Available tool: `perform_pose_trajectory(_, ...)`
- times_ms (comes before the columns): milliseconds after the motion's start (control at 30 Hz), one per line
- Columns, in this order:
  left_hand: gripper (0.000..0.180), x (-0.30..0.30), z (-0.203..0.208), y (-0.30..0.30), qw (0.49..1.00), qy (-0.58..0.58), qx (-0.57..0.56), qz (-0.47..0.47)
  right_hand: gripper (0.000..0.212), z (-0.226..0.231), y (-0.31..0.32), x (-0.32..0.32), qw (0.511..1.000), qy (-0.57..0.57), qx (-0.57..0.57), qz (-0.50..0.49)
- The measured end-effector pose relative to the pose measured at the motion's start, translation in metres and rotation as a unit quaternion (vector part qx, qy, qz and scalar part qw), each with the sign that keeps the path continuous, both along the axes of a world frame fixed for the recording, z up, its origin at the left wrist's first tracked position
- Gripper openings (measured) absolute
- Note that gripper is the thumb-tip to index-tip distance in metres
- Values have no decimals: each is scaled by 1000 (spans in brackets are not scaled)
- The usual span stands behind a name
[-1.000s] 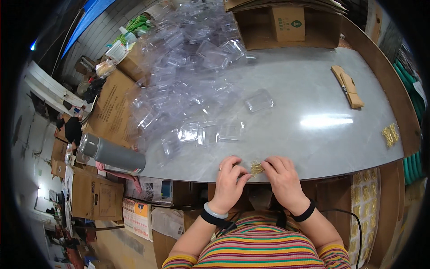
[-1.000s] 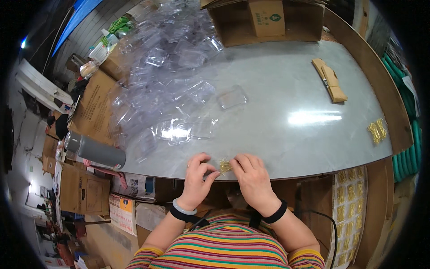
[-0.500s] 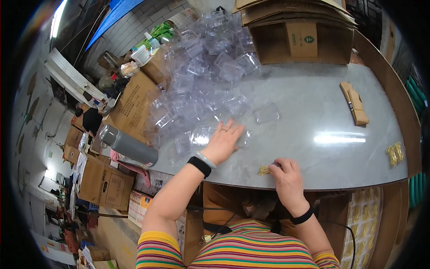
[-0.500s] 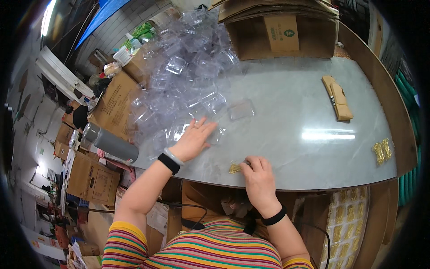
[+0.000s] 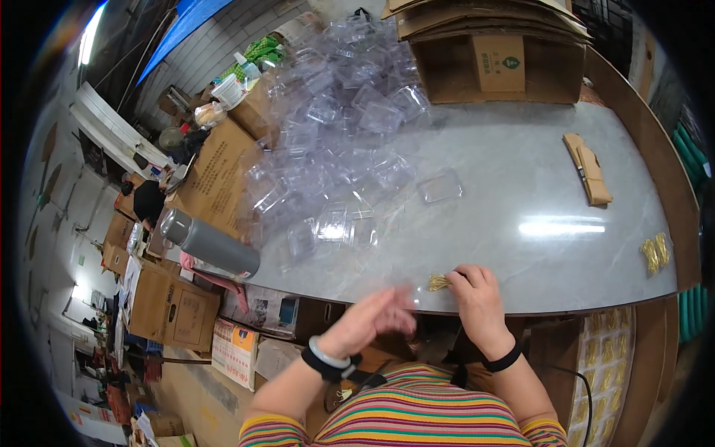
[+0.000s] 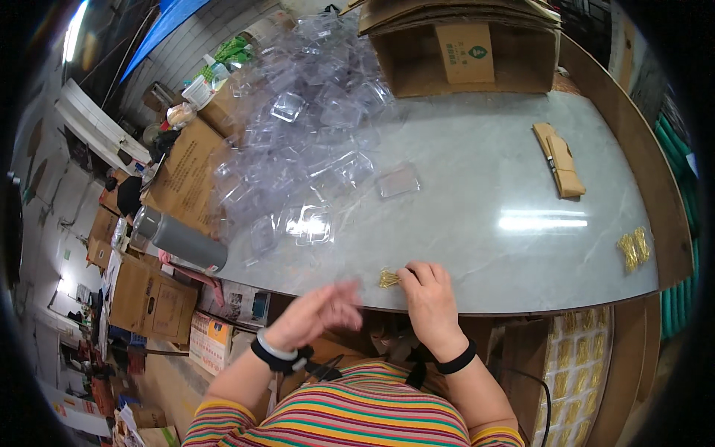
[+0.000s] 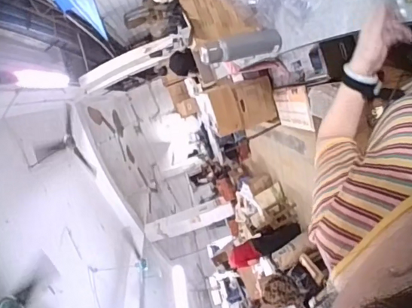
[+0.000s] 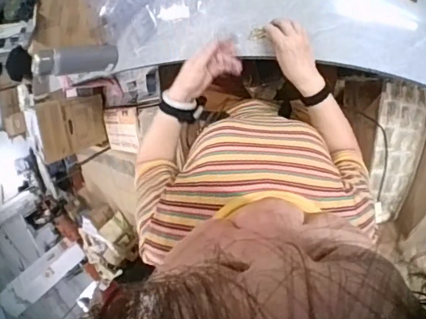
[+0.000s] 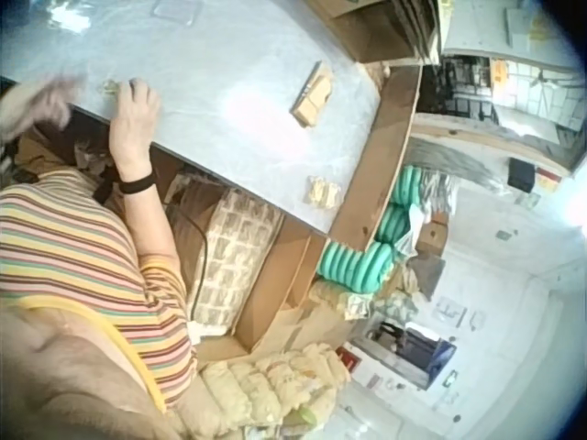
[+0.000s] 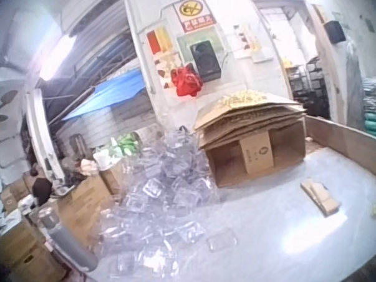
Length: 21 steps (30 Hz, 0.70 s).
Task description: Sorting small gold-colored metal pins and placing them into clear plastic containers.
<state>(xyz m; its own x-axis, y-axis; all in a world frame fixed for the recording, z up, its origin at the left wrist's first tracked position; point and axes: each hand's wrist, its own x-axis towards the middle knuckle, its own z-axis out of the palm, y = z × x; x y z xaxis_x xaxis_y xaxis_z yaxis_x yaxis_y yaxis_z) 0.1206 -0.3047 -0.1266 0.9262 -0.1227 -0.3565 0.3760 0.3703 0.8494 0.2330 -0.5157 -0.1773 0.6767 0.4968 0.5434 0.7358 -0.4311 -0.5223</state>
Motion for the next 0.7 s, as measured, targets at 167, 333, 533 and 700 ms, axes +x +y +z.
perform_pose_trajectory(167,57,-43,-62,-1,933,133,-310,-122,26,1,3,-2,1000,-2,-14,8)
perform_pose_trajectory(333,53,-11,-114,-5,884,229,-398,-85,24,6,5,5,997,6,-28,74)
perform_pose_trajectory(533,52,-2,-133,-9,885,192,-399,-142,28,20,2,-30,976,29,-75,203)
perform_pose_trajectory(700,61,-14,-103,-18,922,230,-305,-70,35,6,-3,-57,968,75,-85,224)
